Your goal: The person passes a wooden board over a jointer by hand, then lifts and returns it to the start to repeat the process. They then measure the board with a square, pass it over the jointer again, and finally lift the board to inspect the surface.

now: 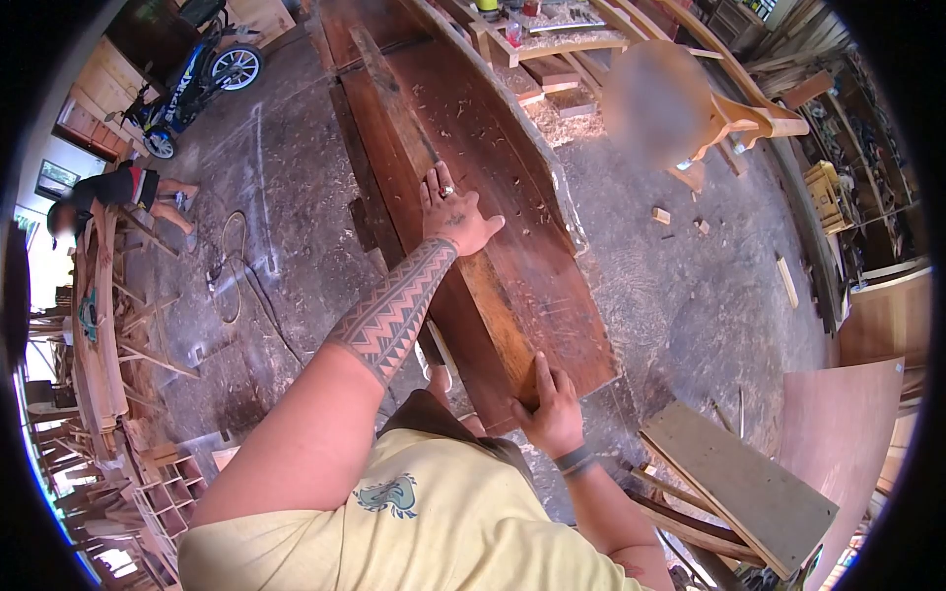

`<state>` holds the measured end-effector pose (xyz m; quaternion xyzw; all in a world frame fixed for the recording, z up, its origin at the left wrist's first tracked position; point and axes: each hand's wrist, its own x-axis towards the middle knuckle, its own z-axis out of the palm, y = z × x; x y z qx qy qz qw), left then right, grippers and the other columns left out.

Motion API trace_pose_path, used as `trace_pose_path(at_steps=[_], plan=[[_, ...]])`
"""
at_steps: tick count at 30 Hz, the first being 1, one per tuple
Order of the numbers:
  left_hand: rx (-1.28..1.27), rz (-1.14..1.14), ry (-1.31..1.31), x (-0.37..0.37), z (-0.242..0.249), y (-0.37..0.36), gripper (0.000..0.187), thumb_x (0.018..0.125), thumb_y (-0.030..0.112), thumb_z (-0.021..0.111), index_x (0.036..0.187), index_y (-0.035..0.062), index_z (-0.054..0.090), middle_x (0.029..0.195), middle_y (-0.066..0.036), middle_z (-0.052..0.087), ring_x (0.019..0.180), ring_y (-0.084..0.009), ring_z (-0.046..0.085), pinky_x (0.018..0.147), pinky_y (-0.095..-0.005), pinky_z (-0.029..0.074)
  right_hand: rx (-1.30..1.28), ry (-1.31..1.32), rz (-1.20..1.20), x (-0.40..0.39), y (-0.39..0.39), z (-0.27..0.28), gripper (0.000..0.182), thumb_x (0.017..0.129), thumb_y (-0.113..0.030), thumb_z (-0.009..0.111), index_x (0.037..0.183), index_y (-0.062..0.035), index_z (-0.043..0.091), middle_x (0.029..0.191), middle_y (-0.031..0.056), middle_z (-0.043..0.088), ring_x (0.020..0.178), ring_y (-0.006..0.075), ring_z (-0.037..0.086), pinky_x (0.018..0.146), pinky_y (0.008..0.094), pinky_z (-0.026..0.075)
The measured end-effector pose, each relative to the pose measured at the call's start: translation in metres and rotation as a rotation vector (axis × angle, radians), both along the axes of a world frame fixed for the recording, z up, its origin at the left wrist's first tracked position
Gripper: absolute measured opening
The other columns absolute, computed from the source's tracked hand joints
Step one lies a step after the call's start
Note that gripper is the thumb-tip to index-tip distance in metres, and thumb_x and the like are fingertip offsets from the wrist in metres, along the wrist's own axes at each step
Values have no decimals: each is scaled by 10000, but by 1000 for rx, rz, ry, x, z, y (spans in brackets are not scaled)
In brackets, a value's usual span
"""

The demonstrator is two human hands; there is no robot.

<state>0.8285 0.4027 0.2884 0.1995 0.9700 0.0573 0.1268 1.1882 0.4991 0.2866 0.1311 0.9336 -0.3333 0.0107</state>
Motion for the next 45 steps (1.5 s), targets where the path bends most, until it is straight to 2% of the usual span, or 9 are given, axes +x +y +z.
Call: trace_pose_path(at_steps=[14,20,23,45], plan=[[-15,-8,-8,-21,2,-4,850,1019,689,638,1576,47,610,1823,-368,44,1711,-500,28,1378,-589,26,52,14,-3,-22,-4,-2,934,841,-279,882,1639,-3,485,1384,231,613,1265,442,611,1090,513,537],[20,-6,-38,-36,-2,-7,854,1014,668,654,1578,29,600,1827,-363,-14,1716,-489,-23,1379,-583,-8,82,-3,-3,-35,-8,-2,923,845,-293,878,1634,-11,494,1383,228,615,1256,440,617,1086,513,540],[-1,-4,-18,-40,2,-8,846,1022,686,638,1578,50,606,1826,-362,38,1715,-489,20,1382,-580,10,87,12,4,-41,-9,-2,917,850,-292,876,1631,0,494,1383,229,618,1251,441,621,1083,508,542],[31,3,-2,-88,-4,-14,813,1022,685,629,1567,82,631,1830,-357,14,1717,-491,-8,1382,-574,15,158,24,36,-91,-18,-4,907,885,-298,845,1620,65,457,1349,250,623,1222,441,623,1061,499,542]])
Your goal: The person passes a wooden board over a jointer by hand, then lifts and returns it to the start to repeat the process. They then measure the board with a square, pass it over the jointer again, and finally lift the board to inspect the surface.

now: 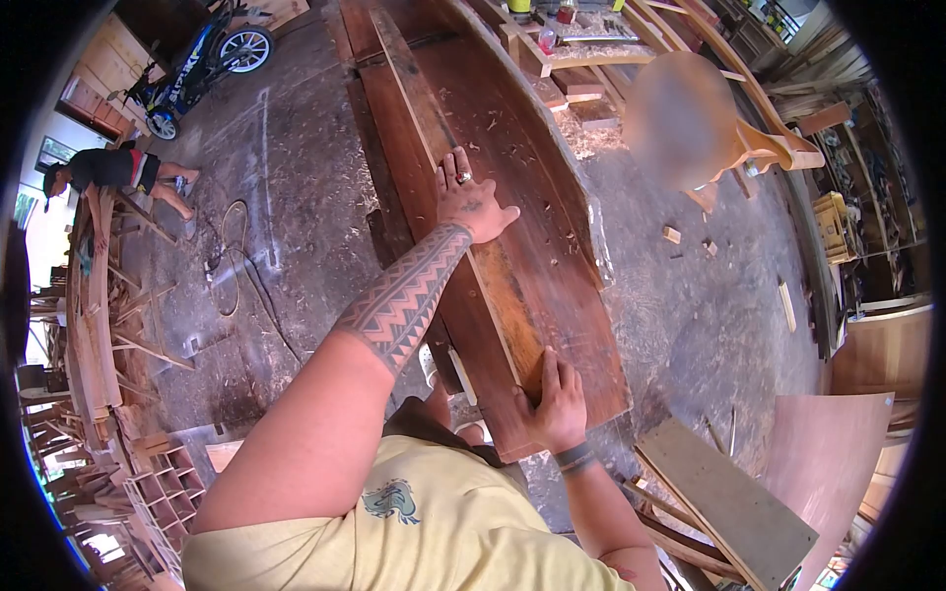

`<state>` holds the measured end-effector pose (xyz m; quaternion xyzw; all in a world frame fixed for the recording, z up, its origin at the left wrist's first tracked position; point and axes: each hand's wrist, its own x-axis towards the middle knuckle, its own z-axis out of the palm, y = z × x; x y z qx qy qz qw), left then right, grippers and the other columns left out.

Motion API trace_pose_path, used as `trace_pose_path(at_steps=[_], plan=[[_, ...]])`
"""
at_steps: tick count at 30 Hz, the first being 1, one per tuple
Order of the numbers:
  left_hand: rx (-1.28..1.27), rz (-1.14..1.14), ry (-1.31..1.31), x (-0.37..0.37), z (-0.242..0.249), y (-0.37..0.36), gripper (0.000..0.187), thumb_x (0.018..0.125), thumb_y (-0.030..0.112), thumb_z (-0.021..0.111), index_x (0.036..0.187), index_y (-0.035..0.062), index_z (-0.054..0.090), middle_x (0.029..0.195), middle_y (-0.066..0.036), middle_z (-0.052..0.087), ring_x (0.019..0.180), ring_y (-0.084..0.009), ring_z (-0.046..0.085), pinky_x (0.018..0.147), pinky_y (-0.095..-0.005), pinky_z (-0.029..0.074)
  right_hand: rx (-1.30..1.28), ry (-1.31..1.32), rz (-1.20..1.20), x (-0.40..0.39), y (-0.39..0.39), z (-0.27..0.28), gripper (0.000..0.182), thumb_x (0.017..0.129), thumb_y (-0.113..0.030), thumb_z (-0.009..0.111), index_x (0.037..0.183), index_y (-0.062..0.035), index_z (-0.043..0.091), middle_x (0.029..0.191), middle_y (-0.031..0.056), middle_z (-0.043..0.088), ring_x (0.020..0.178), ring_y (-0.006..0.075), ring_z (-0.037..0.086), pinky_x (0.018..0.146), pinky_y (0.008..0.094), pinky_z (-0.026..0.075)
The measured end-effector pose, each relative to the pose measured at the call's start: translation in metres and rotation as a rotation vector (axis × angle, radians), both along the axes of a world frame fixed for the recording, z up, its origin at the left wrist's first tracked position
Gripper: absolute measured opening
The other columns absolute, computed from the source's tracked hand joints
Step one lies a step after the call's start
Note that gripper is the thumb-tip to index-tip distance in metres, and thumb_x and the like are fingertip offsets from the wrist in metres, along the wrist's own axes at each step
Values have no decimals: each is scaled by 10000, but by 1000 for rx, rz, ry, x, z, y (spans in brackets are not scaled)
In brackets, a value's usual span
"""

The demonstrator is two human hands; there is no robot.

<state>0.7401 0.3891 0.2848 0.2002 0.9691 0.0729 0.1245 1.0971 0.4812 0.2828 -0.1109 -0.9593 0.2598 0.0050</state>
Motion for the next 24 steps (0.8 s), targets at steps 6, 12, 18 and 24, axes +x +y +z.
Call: trace_pose_path(at_steps=[6,12,18,24], plan=[[-6,4,14,-14,-6,-1,823,1019,684,632,1600,102,603,1830,-356,7,1716,-493,-21,1379,-582,10,28,1,-5,-14,-4,1,874,917,-333,834,1601,69,467,1351,261,612,1218,448,619,1064,507,534],[-2,0,8,-24,-7,-3,827,1015,692,637,1587,95,617,1828,-360,13,1714,-500,-19,1376,-592,6,52,-23,9,-23,-4,-2,877,946,-361,809,1613,78,448,1369,267,595,1234,449,608,1086,510,521],[2,5,28,-37,-6,-4,827,1008,700,644,1553,79,648,1823,-369,35,1711,-504,7,1373,-598,0,36,-42,-6,-37,-7,1,880,962,-378,794,1625,77,437,1370,271,595,1242,448,606,1101,510,513],[-3,0,44,-52,-8,-5,839,1005,714,632,1547,74,651,1821,-371,57,1709,-507,25,1371,-606,7,38,-5,-1,-52,-8,0,875,963,-367,798,1634,63,437,1370,262,604,1243,442,613,1095,503,521]])
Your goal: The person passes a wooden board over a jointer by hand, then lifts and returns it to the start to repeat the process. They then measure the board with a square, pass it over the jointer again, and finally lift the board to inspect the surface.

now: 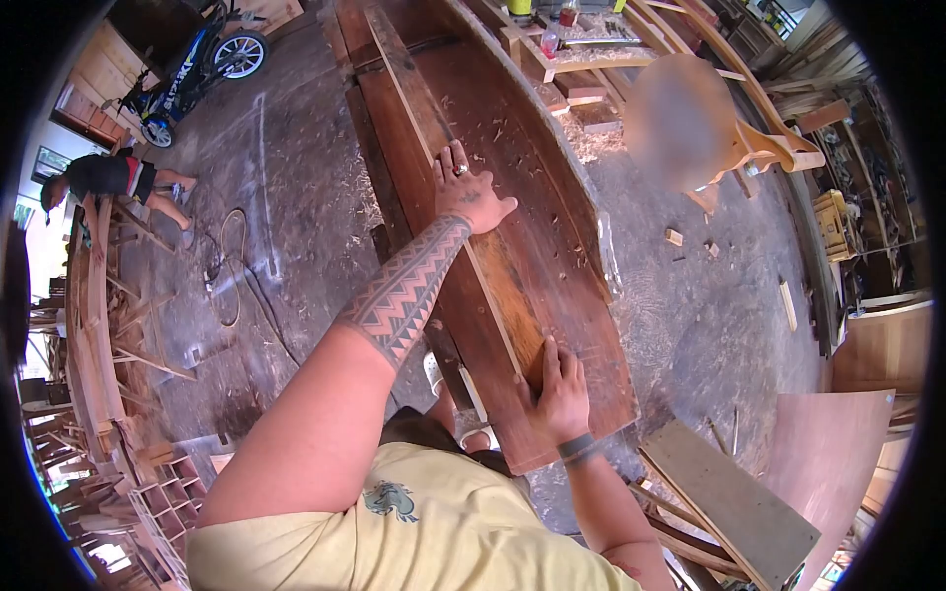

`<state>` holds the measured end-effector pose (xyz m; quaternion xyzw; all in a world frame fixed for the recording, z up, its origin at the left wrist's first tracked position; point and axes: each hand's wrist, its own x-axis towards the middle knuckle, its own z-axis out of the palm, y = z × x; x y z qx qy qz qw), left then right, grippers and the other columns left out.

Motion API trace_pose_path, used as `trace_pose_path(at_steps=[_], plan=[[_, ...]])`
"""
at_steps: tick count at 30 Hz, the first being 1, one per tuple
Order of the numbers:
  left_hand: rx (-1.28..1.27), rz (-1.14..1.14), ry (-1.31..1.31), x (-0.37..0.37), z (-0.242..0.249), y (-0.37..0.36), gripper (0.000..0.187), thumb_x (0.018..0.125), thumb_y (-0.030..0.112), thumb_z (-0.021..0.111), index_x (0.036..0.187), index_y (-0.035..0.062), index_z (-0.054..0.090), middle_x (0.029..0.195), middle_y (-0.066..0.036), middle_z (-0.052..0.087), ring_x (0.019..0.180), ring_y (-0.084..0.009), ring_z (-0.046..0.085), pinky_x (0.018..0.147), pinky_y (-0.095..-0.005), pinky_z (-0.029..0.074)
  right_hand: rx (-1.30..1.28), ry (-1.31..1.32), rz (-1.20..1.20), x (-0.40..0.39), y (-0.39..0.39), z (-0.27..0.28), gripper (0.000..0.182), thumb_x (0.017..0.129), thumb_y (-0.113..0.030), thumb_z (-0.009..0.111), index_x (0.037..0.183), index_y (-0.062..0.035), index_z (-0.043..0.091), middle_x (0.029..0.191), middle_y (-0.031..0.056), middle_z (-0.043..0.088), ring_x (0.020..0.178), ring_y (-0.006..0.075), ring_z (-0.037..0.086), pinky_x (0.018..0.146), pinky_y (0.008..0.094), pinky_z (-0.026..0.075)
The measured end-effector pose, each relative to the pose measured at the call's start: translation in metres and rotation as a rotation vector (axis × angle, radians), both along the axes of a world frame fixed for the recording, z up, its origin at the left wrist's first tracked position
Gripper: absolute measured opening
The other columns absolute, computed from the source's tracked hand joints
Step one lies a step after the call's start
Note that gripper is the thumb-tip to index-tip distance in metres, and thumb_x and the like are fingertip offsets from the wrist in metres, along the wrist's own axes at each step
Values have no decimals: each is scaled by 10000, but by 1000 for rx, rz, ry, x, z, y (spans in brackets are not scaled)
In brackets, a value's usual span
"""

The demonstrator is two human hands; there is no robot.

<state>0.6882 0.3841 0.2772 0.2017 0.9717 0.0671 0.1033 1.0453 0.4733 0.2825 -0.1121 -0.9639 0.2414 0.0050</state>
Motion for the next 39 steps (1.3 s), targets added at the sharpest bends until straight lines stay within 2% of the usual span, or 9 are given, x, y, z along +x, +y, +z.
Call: trace_pose_path(at_steps=[8,17,20,32,35,39], plan=[[-17,9,6,-22,-6,0,856,1001,676,651,1612,80,586,1826,-366,33,1711,-508,-4,1367,-608,-20,-11,11,-1,-21,-2,-2,877,969,-370,801,1642,57,435,1399,265,609,1264,447,622,1087,501,532],[37,4,17,-48,-11,-4,815,1002,682,652,1568,96,632,1818,-377,55,1708,-514,10,1372,-604,-9,5,6,-7,-44,-3,-4,886,963,-389,808,1639,51,441,1362,258,614,1245,445,629,1072,503,543],[18,2,9,-55,-5,-4,794,1004,680,650,1552,105,651,1817,-377,59,1707,-515,15,1372,-607,-7,-23,19,-17,-53,-6,-2,864,970,-351,796,1634,76,445,1342,262,605,1234,451,611,1076,511,525],[73,-6,64,-95,-16,-7,744,999,659,662,1530,138,679,1808,-388,95,1703,-516,51,1373,-604,8,11,13,-32,-90,-8,-8,881,969,-388,797,1650,40,437,1377,254,609,1227,455,617,1076,507,529],[138,-13,63,-103,-11,-10,772,1002,636,667,1564,108,623,1801,-382,154,1700,-519,80,1376,-590,49,-2,-3,-36,-101,-8,-6,877,968,-377,796,1651,38,436,1387,254,606,1234,457,615,1081,514,526],[752,68,200,-119,-46,-25,682,1034,569,674,1536,114,596,1751,-353,289,1663,-522,190,1350,-580,176,7,2,-31,-114,-9,-7,867,970,-371,795,1646,40,442,1385,255,606,1235,456,614,1085,519,523]])
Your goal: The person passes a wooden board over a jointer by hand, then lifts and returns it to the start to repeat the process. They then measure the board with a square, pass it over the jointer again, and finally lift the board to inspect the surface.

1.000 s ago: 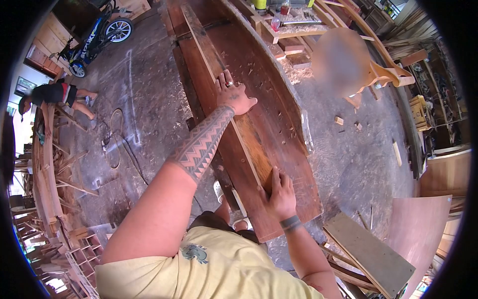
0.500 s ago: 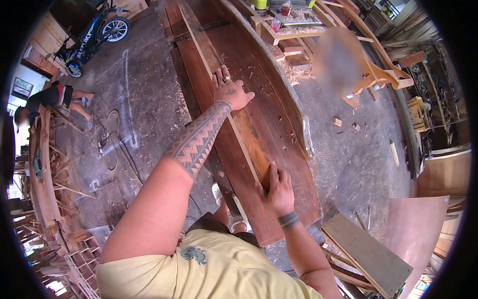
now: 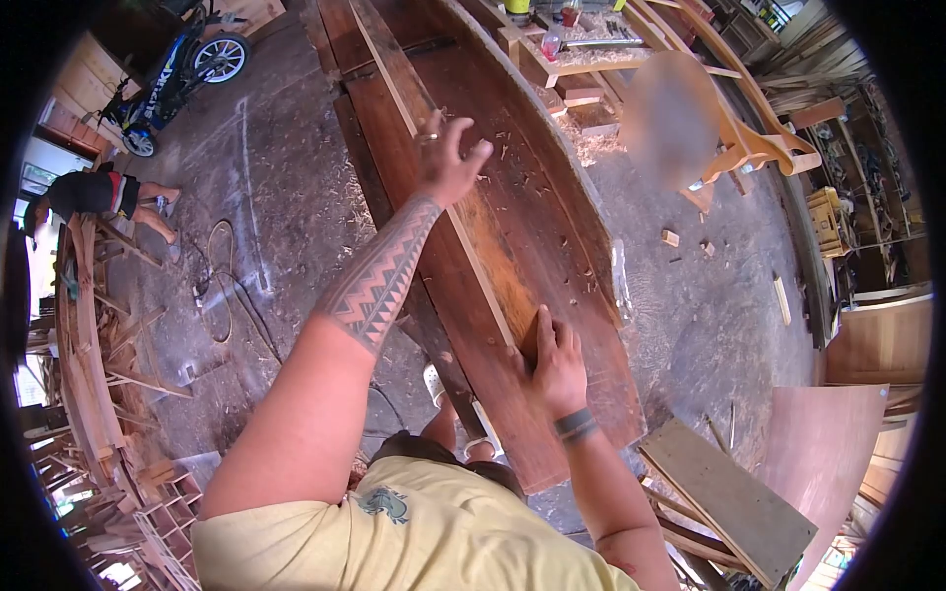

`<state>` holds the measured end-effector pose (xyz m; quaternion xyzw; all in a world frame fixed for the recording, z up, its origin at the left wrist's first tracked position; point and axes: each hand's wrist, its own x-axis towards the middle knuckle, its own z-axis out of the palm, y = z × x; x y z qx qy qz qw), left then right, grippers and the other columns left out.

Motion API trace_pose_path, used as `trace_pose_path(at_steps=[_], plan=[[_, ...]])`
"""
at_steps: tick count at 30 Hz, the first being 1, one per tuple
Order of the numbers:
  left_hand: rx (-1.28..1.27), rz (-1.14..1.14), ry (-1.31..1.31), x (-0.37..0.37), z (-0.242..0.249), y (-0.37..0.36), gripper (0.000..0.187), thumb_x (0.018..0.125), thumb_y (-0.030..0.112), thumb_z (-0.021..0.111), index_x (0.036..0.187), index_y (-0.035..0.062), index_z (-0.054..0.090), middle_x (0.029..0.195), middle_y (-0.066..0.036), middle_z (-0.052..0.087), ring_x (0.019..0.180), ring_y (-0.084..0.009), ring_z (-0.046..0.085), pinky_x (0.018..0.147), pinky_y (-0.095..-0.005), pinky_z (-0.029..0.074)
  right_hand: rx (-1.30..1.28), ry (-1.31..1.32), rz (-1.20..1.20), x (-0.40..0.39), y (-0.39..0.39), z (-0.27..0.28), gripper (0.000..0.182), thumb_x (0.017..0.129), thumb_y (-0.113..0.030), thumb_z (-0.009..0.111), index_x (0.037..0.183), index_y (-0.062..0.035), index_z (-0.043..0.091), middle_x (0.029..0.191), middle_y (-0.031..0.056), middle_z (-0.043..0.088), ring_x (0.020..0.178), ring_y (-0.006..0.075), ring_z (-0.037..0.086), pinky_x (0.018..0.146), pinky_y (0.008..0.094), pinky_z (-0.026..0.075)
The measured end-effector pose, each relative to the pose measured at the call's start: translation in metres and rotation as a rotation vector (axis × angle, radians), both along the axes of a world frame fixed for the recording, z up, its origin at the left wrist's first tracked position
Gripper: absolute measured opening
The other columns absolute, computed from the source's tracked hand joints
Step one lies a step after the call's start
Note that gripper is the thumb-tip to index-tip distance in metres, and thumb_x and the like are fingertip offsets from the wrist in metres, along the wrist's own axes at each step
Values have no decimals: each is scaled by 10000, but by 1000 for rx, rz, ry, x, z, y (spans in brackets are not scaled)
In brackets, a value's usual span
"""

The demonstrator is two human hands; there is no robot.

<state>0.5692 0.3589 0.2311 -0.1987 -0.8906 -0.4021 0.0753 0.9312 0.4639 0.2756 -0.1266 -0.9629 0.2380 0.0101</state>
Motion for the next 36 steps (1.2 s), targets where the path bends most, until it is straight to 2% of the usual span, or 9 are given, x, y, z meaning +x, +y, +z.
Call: trace_pose_path(at_steps=[2,4,6,8,11,14,20,27,36], plan=[[309,43,2,2,-6,-26,650,1055,541,668,1548,131,557,1718,-336,346,1636,-523,244,1327,-582,226,7,4,4,-7,-1,1,861,971,-374,793,1639,44,447,1380,256,605,1232,455,614,1084,520,523],[257,153,4,-3,-52,-57,639,1081,524,644,1597,175,498,1694,-316,378,1602,-510,300,1290,-651,231,6,7,5,-13,-2,0,857,972,-379,794,1634,44,452,1369,257,608,1228,456,614,1082,520,522],[-90,262,-29,13,-133,-82,728,1079,555,631,1685,227,399,1727,-318,342,1636,-508,258,1298,-702,188,5,15,4,-20,-3,-1,856,968,-383,799,1629,43,459,1357,257,611,1223,457,615,1078,519,522],[-487,39,-160,37,-150,-100,836,1060,616,615,1749,252,312,1777,-266,304,1671,-503,195,1315,-733,136,9,29,-2,-28,-3,-3,860,961,-386,808,1625,41,466,1345,254,614,1216,458,616,1072,518,524],[-644,-206,-41,72,-130,-109,919,1037,682,592,1783,277,238,1819,-194,269,1695,-492,138,1343,-714,97,5,27,-10,-37,-4,-5,867,949,-393,823,1631,13,476,1311,237,629,1190,450,629,1064,515,527],[-614,-192,-69,69,-122,-104,919,1023,713,611,1765,280,287,1807,-143,302,1690,-470,159,1340,-712,109,-45,44,-15,-46,-5,-2,845,936,-378,835,1635,-38,503,1275,215,644,1159,430,648,1035,509,543],[-665,-189,-93,67,-121,-103,920,1014,688,645,1758,276,293,1820,-132,272,1692,-459,163,1350,-694,100,-16,94,30,-64,-6,-4,802,914,-315,845,1626,-102,545,1247,199,658,1115,403,667,980,496,565],[-667,-188,-128,69,-116,-103,937,1018,740,589,1762,249,300,1830,-121,265,1711,-438,119,1362,-678,67,-38,89,41,-83,-7,-2,782,932,-311,831,1624,-90,543,1258,216,654,1125,418,669,993,507,562],[-637,-167,-127,71,-107,-101,942,993,686,673,1746,237,330,1817,-135,289,1699,-432,163,1362,-660,83,-31,120,61,-105,-8,-5,778,960,-345,819,1631,-79,529,1295,236,649,1139,440,668,1007,512,562]])
